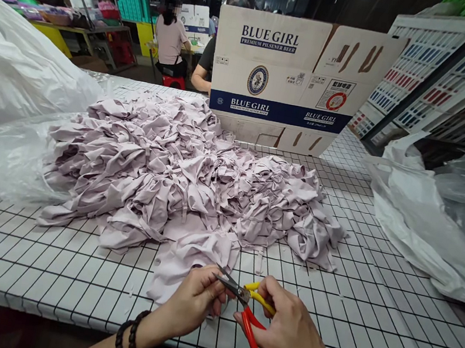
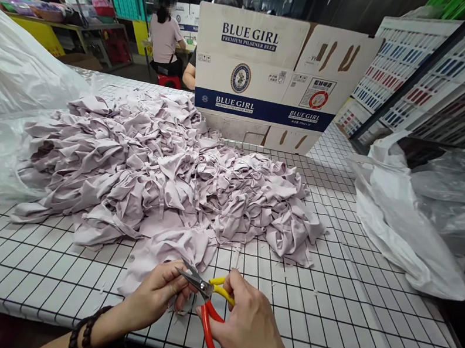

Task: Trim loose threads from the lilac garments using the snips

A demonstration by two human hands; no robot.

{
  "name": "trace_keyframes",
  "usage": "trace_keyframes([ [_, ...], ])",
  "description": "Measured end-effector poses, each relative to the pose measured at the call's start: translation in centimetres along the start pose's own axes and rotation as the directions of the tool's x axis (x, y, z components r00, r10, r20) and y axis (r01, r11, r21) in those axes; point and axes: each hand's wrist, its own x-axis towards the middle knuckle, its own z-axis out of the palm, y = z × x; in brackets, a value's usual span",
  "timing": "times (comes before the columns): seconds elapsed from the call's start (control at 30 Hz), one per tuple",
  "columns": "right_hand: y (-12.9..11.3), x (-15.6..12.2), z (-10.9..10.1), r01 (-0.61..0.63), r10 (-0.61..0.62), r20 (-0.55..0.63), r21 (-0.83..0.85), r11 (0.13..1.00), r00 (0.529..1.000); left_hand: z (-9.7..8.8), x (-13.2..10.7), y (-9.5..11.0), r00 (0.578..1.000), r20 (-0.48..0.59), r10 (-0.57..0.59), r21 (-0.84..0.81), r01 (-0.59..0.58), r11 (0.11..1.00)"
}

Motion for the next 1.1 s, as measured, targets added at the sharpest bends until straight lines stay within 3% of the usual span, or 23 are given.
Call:
trace_keyframes([
  [0.67,0.9,0.0,0.4,0.111,-0.115,-0.095,-0.043,0.993,0.989,0.0,-0.1,0.3,1.000,0.005,-0.015,0.015,0.015,1.000],
  [1.1,1.4,0.4,0.8,0.082,-0.078,-0.035,0.128,0.988,0.996,0.0,-0.1,0.6,0.999,0.012,-0.043,0.023,0.042,0.999],
])
